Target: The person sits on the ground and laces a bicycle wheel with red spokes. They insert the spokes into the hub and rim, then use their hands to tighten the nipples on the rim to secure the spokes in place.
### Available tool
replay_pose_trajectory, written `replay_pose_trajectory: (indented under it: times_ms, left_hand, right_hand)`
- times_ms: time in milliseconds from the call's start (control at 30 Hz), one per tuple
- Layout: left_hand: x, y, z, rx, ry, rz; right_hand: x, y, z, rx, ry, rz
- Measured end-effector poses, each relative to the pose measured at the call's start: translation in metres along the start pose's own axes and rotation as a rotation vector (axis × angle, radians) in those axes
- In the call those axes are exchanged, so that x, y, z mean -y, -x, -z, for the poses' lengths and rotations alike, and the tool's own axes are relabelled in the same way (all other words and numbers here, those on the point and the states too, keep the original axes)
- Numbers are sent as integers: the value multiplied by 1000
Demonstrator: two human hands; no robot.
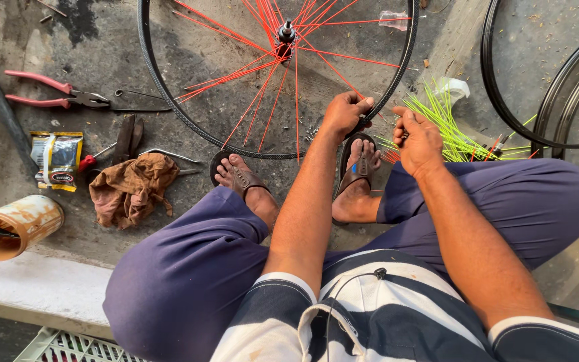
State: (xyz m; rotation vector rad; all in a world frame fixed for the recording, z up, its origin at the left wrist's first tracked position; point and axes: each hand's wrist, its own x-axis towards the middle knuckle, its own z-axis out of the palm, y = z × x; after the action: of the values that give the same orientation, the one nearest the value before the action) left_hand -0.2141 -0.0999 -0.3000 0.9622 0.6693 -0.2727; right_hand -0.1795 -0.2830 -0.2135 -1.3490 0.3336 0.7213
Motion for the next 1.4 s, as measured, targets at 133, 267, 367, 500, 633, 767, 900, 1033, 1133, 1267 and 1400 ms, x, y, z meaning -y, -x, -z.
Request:
replay_pose_trajectory:
  times_ms: [133, 267, 367, 500, 633, 767, 900, 1033, 1133, 1267, 1400]
  left_hand:
    - [2, -3, -1, 11, 33, -10]
    - [2, -2, -3, -8, 9, -1]
    - [-3, 2, -3, -20, -15, 12]
    - [-8, 7, -2, -33, -34, 39]
    - [-10, 8, -3, -32, -28, 38]
    - [-8, 8, -3, -29, -19, 29]
    - [-8, 8, -2, -36, -22, 21]
    - [-8, 9, -2, -43, -39, 18]
    - [-8, 9, -3, -45, -22, -2]
    - [-7, 8, -2, -36, -24, 7]
    - [-5, 8, 0, -35, -27, -28]
  right_hand:
    - [-9, -2, -1, -40, 68, 9]
    - [-16, -4, -8, -122, 122, 87]
    - [-17, -5, -11, -155, 67, 70]
    - [-16, -4, -12, -151, 37, 17]
    - [-17, -3, -13, -146, 45, 26]
    - [-19, -4, -13, -145, 83, 26]
    - [-21, -2, -12, -147, 88, 14]
    - [-26, -3, -10, -165, 79, 3]
    - [-33, -6, -11, -206, 98, -2]
    - [-42, -12, -16, -280, 183, -26]
    - [-47, -15, -18, -307, 127, -183]
